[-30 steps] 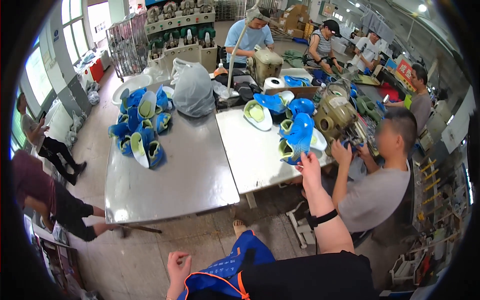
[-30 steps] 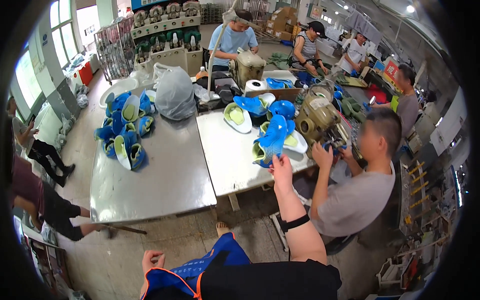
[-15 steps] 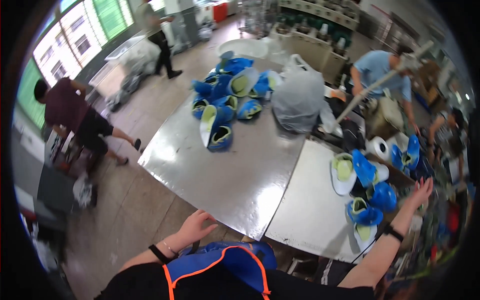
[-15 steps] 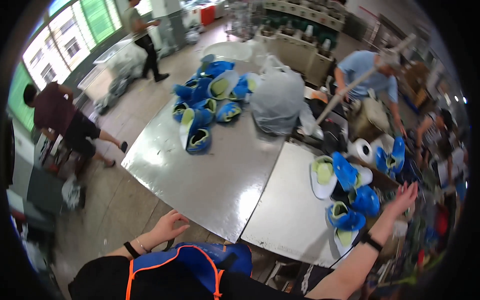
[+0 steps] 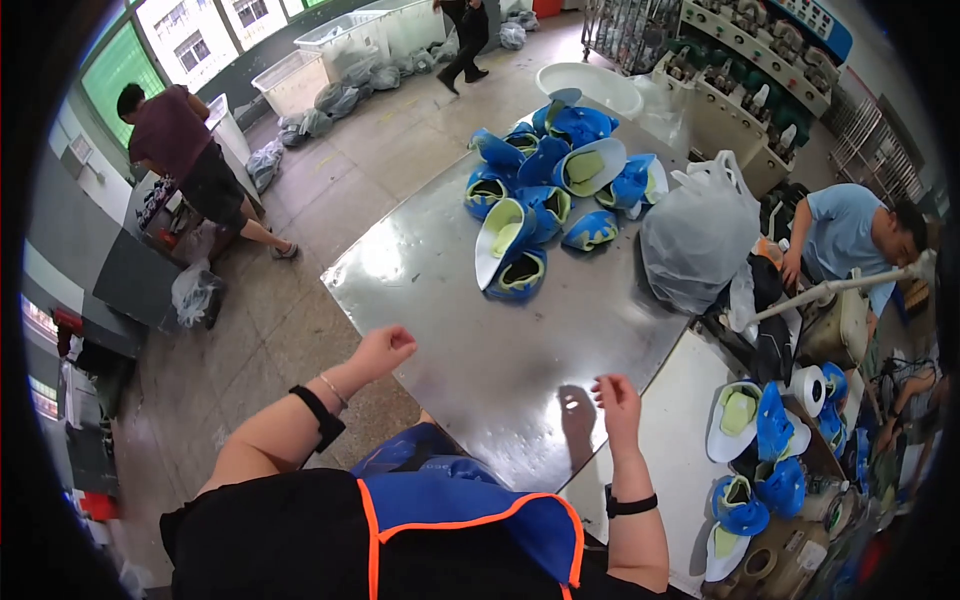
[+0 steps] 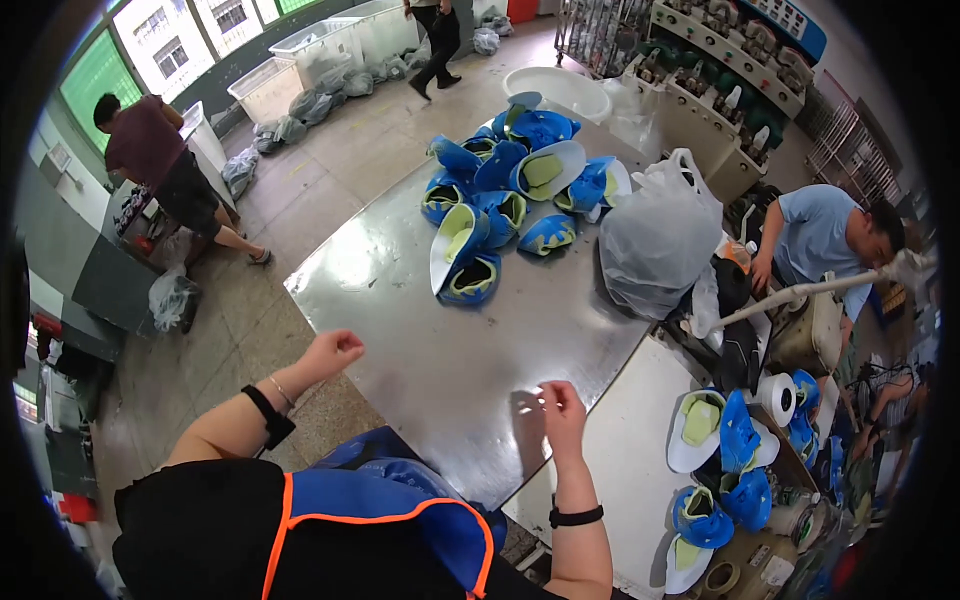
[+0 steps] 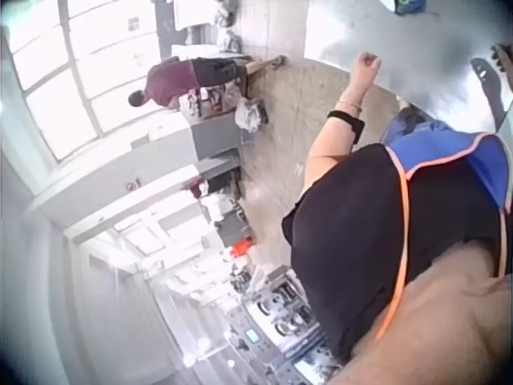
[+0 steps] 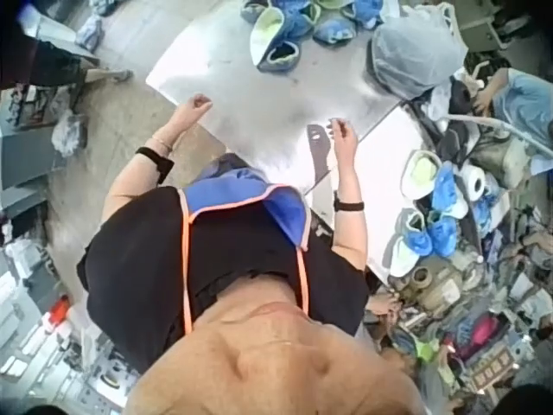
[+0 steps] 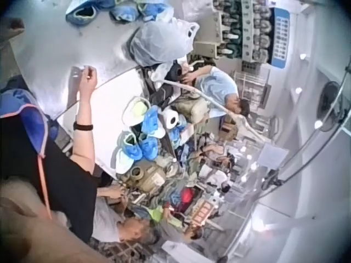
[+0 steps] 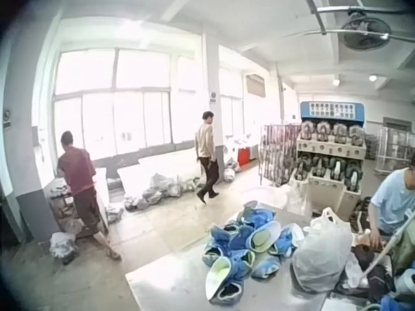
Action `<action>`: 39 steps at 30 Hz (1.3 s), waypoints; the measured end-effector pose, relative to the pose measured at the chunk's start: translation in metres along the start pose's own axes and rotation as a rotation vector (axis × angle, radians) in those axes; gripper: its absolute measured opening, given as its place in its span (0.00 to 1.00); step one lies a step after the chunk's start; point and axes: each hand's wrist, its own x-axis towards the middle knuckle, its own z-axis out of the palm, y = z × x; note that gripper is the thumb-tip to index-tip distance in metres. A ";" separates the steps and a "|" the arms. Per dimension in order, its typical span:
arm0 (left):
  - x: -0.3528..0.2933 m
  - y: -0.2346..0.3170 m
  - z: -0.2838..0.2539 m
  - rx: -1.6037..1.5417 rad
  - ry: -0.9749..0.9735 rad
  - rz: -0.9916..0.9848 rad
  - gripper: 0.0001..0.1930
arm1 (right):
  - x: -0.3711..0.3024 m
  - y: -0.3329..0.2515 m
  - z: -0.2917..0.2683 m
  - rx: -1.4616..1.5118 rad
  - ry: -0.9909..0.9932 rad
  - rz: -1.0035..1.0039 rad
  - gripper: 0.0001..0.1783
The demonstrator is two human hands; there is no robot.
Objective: Operating a heel/toe lasting machine to shape shoe uppers over a last.
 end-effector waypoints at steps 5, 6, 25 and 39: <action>0.138 -0.004 -0.021 0.012 0.023 0.137 0.11 | 0.068 -0.041 0.085 -0.039 -0.065 -0.006 0.10; 0.170 -0.015 -0.021 -0.137 -0.009 0.146 0.11 | 0.089 -0.049 0.108 -0.026 -0.074 0.043 0.13; 0.315 -0.053 -0.066 -1.463 -1.207 -0.362 0.40 | 0.261 -0.151 0.333 -0.962 -0.191 -0.896 0.20; 0.428 0.018 -0.059 -1.182 -0.467 -0.239 0.43 | 0.394 0.035 0.309 0.218 0.422 0.520 0.16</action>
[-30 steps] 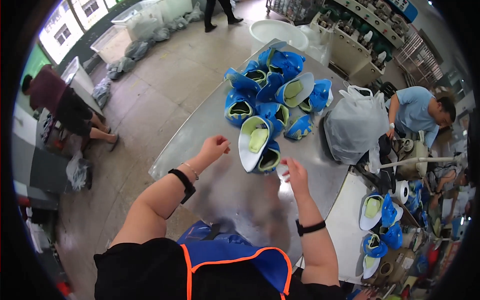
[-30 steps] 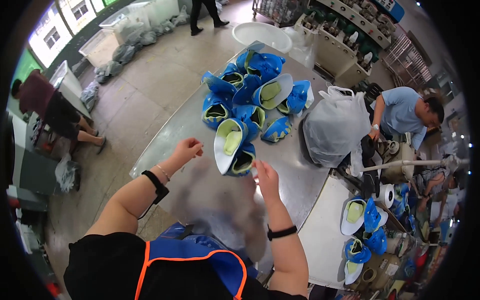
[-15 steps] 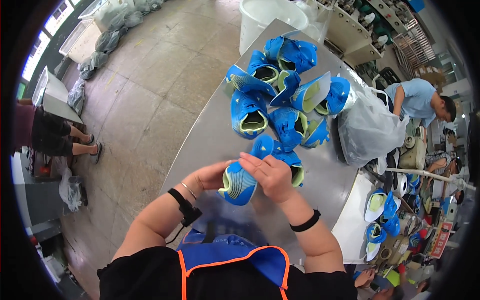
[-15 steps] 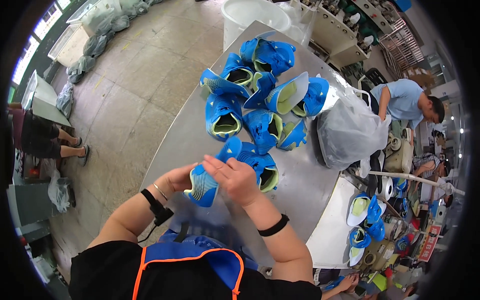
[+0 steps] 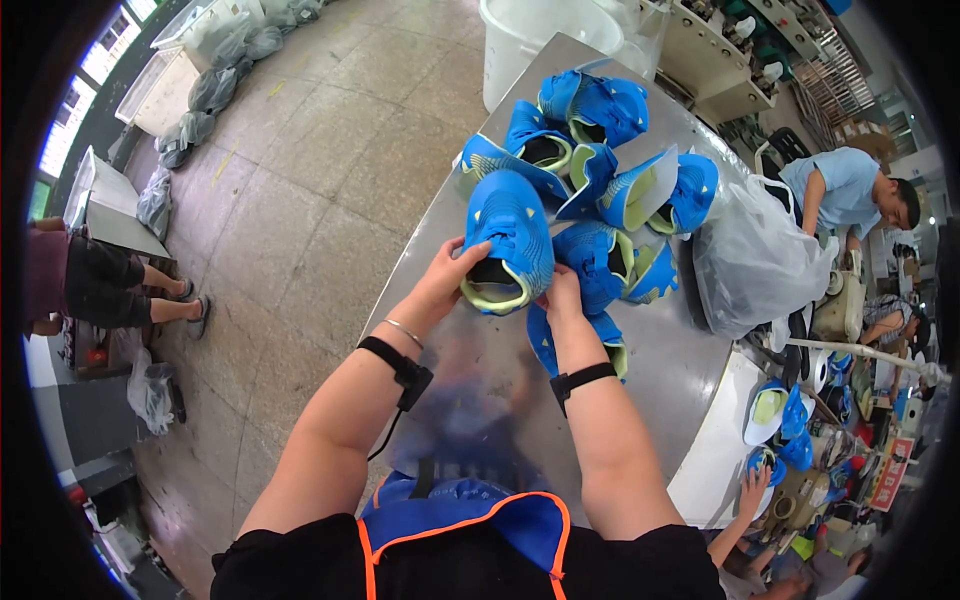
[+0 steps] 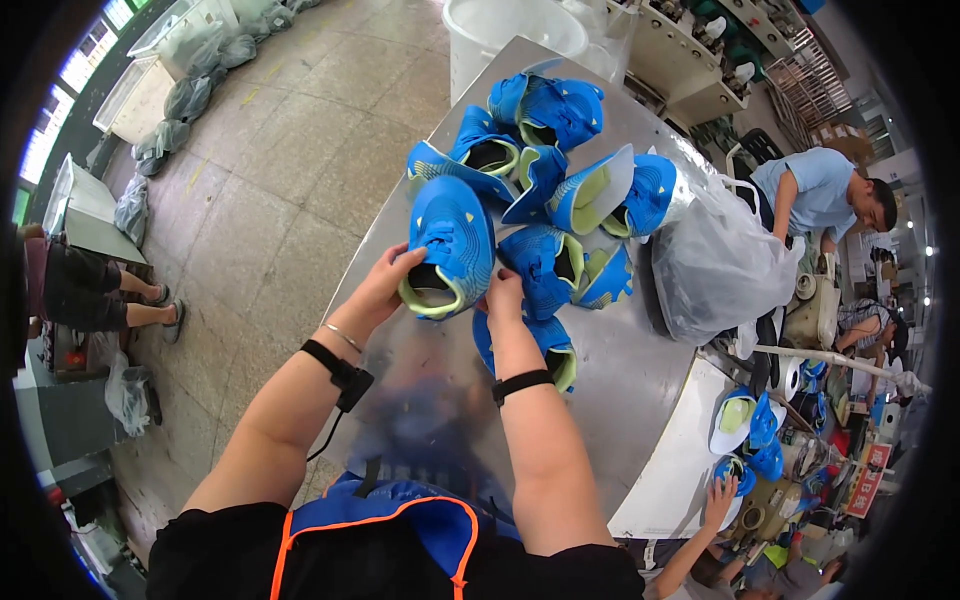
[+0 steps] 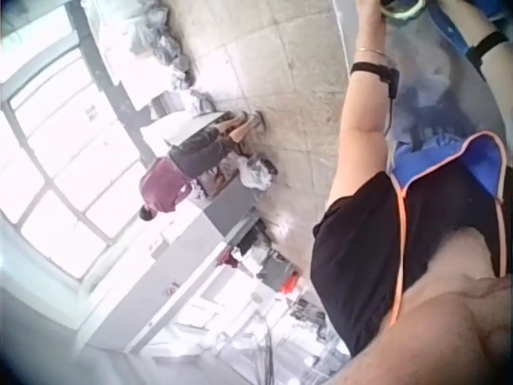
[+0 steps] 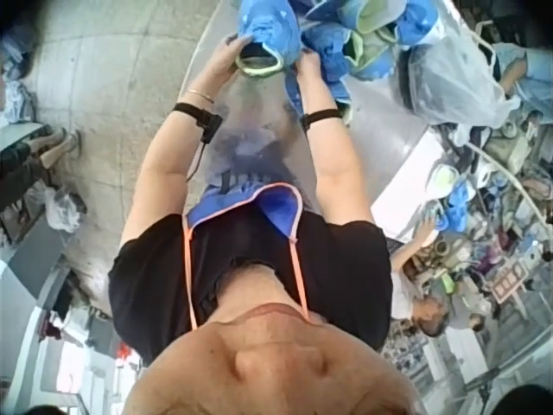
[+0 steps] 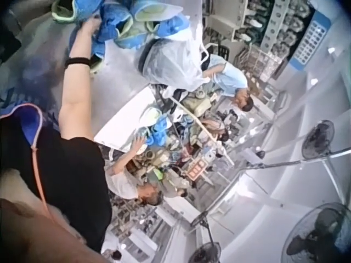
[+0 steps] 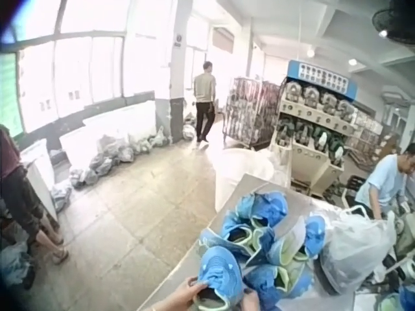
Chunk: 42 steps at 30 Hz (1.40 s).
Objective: Operating a heel/toe lasting machine to shape shoe uppers over a last.
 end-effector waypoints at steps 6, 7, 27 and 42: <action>-0.035 -0.041 -0.071 -0.010 0.068 -0.105 0.37 | -0.106 0.022 0.002 -0.137 -0.419 0.117 0.15; -0.049 -0.047 -0.070 0.063 0.080 -0.117 0.35 | -0.117 0.029 -0.012 -0.161 -0.484 0.133 0.17; -0.223 -0.114 -0.056 -0.465 -0.163 -0.345 0.27 | 0.022 -0.019 -0.161 -1.140 -0.174 -0.958 0.47; -0.232 -0.081 0.023 0.438 0.255 0.763 0.20 | -0.226 0.034 -0.098 0.453 -0.570 0.635 0.17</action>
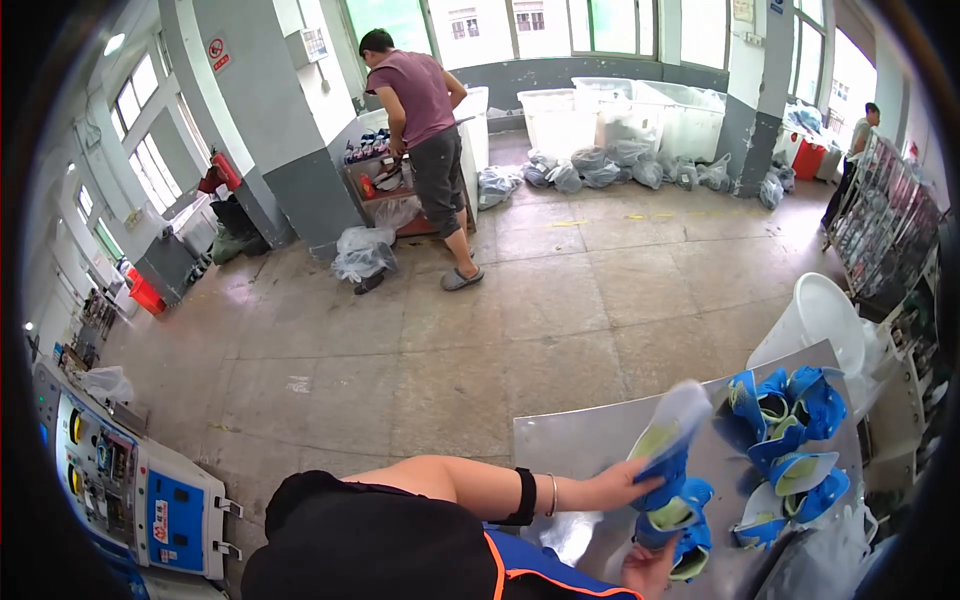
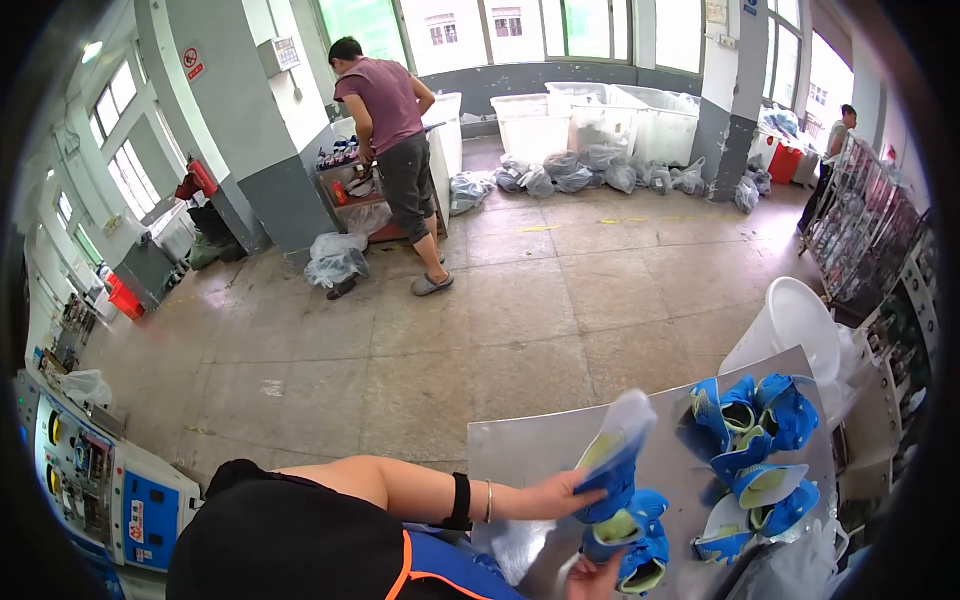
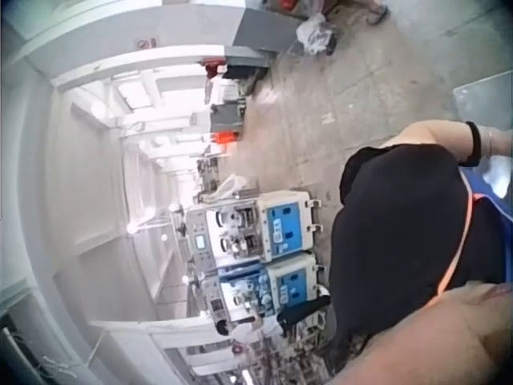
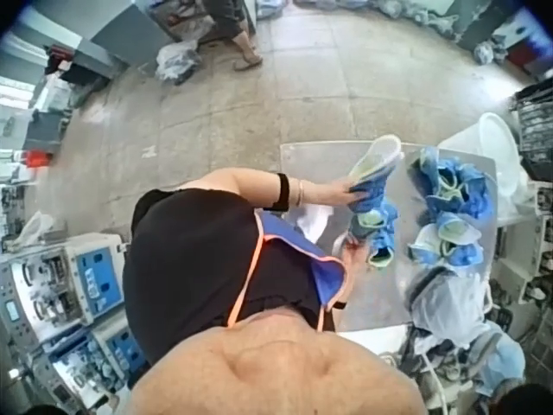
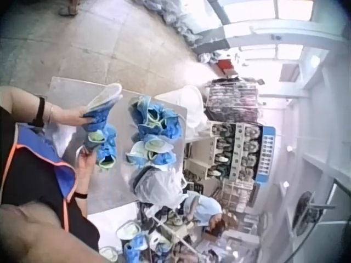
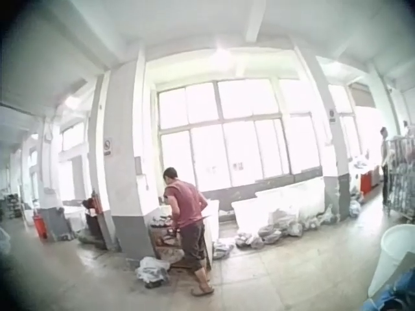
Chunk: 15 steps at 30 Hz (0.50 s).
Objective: Operating a heel/toe lasting machine to shape shoe uppers over a last.
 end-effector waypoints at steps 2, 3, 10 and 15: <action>-0.004 0.027 0.005 0.499 -0.184 0.056 0.17 | -0.007 0.016 -0.012 -0.055 -0.001 -0.053 0.18; -0.004 0.023 0.008 0.528 -0.236 0.052 0.16 | -0.008 0.021 -0.020 -0.123 -0.002 -0.086 0.19; -0.024 0.049 0.052 0.162 -0.200 0.146 0.15 | -0.010 0.023 -0.068 -0.233 -0.029 0.021 0.30; -0.016 0.014 0.031 0.441 -0.290 -0.138 0.18 | -0.039 0.032 -0.004 -0.173 -0.035 -0.037 0.24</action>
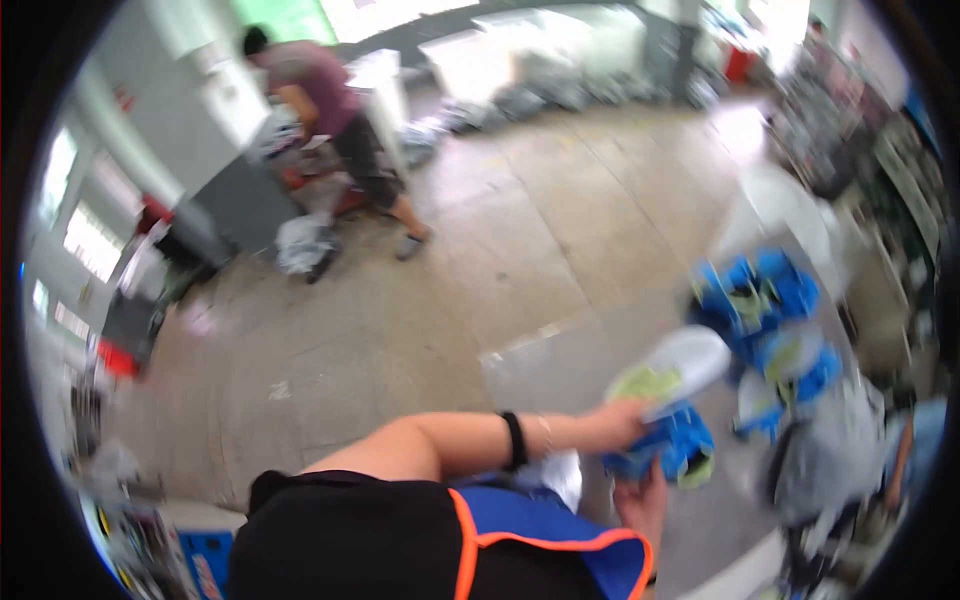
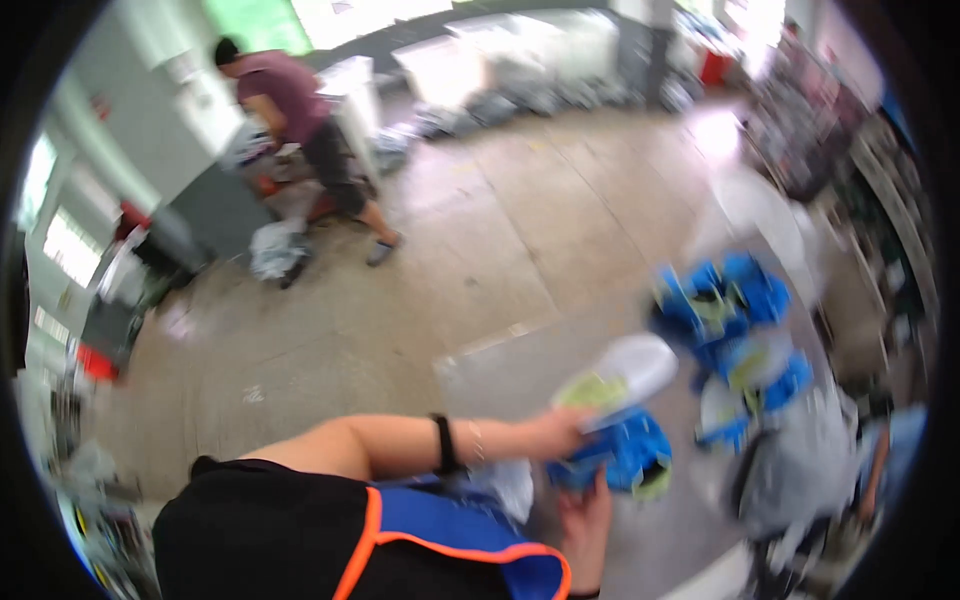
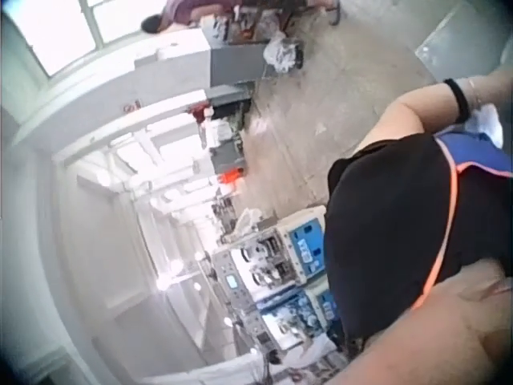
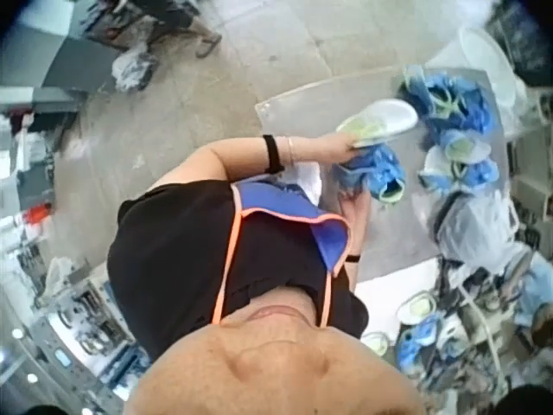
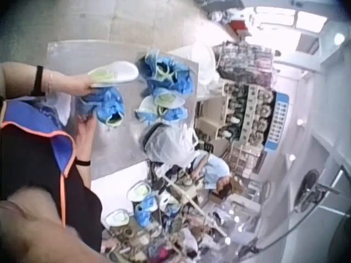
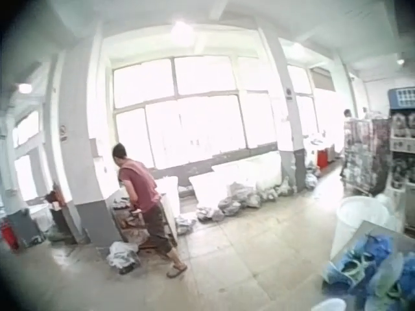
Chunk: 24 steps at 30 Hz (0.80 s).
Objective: Operating a heel/toe lasting machine to shape shoe uppers over a last.
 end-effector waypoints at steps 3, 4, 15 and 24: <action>-0.011 0.001 -0.013 -0.113 -0.064 -0.198 0.21 | -0.009 0.001 0.013 -0.103 0.028 -0.025 0.21; -0.016 0.003 -0.011 -0.145 -0.083 -0.185 0.26 | 0.004 0.010 -0.007 -0.160 0.001 0.020 0.21; -0.022 -0.075 -0.025 -1.013 -0.047 -0.685 0.19 | -0.016 -0.066 -0.038 -1.091 0.202 -0.695 0.16; 0.018 -0.078 -0.027 -1.004 0.363 -0.405 0.21 | 0.026 -0.054 -0.113 -0.933 0.436 -0.814 0.15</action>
